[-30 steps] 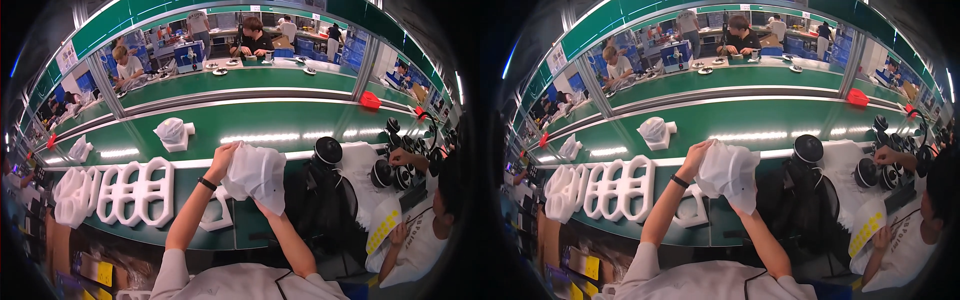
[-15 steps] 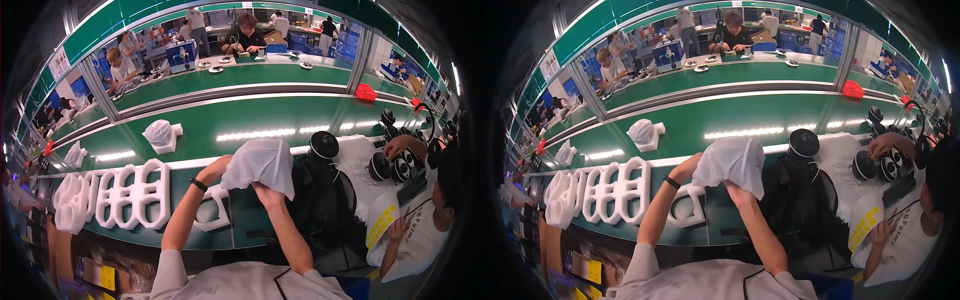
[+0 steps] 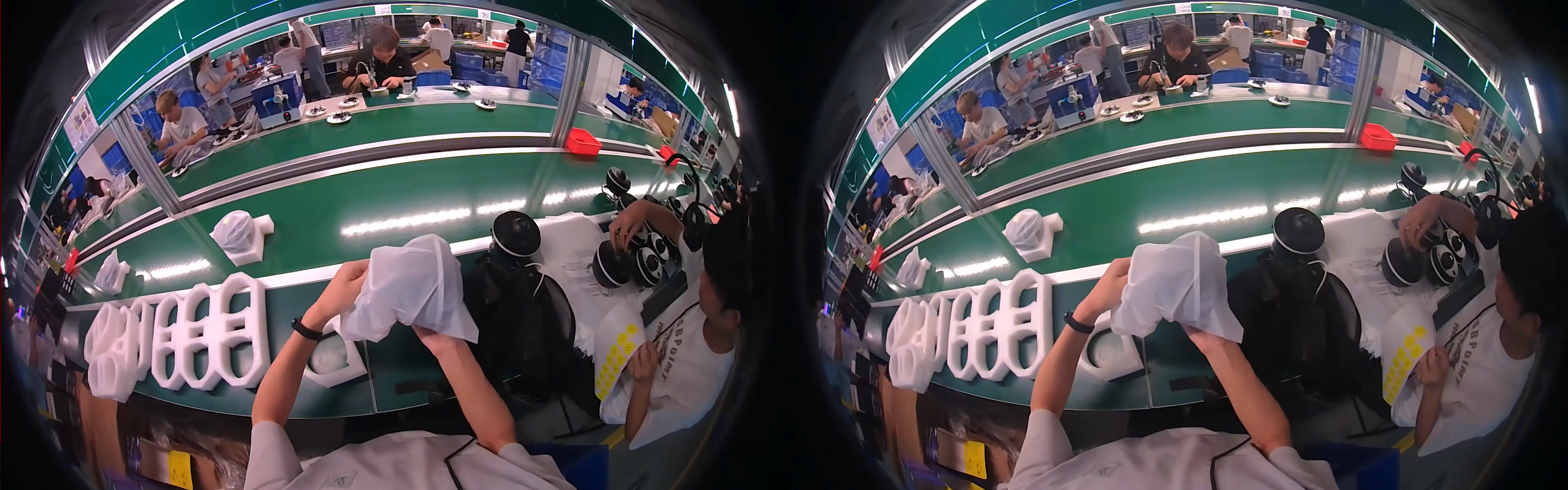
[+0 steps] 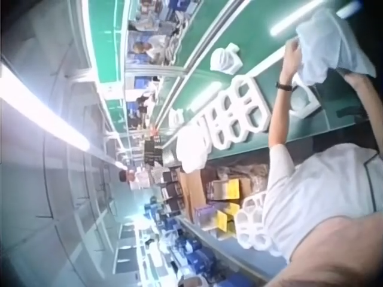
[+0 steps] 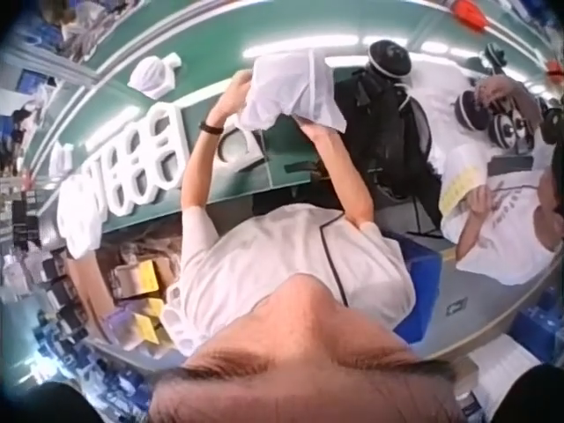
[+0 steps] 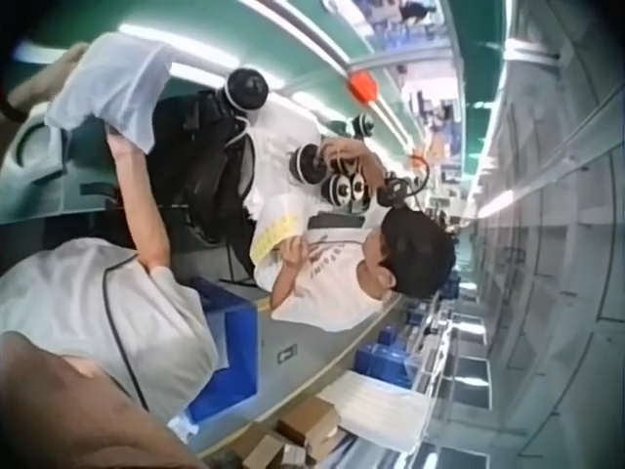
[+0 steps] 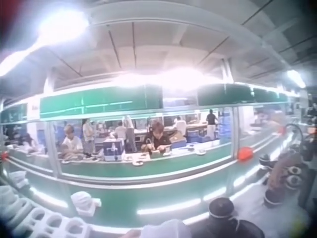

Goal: Packaging lighting fixtures into protective bags and foam inserts on an assembly line.

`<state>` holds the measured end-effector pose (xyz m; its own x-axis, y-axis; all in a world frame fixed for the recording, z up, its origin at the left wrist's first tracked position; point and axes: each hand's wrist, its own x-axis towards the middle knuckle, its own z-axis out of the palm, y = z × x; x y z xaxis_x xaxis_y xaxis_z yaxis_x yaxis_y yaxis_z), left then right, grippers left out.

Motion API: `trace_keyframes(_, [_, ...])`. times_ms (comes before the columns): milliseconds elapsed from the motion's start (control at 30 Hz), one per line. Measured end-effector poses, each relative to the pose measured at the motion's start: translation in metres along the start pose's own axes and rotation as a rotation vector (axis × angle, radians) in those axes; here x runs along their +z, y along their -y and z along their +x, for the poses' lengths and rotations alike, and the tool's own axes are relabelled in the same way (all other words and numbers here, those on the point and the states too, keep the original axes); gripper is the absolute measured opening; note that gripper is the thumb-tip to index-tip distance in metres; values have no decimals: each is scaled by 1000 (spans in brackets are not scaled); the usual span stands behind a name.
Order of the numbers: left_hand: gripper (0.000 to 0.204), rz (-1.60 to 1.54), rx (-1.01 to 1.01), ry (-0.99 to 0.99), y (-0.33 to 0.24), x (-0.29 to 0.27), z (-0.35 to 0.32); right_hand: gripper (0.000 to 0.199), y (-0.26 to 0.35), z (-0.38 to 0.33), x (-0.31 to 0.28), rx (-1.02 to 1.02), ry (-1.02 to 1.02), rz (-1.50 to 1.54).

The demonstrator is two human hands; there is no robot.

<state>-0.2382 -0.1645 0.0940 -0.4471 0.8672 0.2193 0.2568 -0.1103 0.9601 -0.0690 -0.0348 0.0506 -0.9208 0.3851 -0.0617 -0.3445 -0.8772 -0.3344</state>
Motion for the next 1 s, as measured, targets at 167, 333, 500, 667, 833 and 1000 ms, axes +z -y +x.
trace_keyframes(167, [37, 203, 44, -212, -35, 0, -4, 86, 15, -6, 1, 74, 252, 36])
trace_keyframes(333, [38, 534, 59, -214, -82, 12, -8, 91, 21, -19, -3, -18, 465, -385])
trace_keyframes(500, [30, 560, 73, -93, -106, 16, -16, 82, 11, -39, 8, -67, 458, -96])
trace_keyframes(667, [22, 65, -17, -135, -111, 19, -33, 86, 4, -48, 9, -58, 567, 150])
trace_keyframes(833, [27, -121, 51, -371, -78, 31, -45, 85, 6, -47, -15, -150, 422, -4])
trace_keyframes(1000, [36, -84, 24, -95, -61, 32, -57, 98, 9, -47, -32, -125, 317, -102])
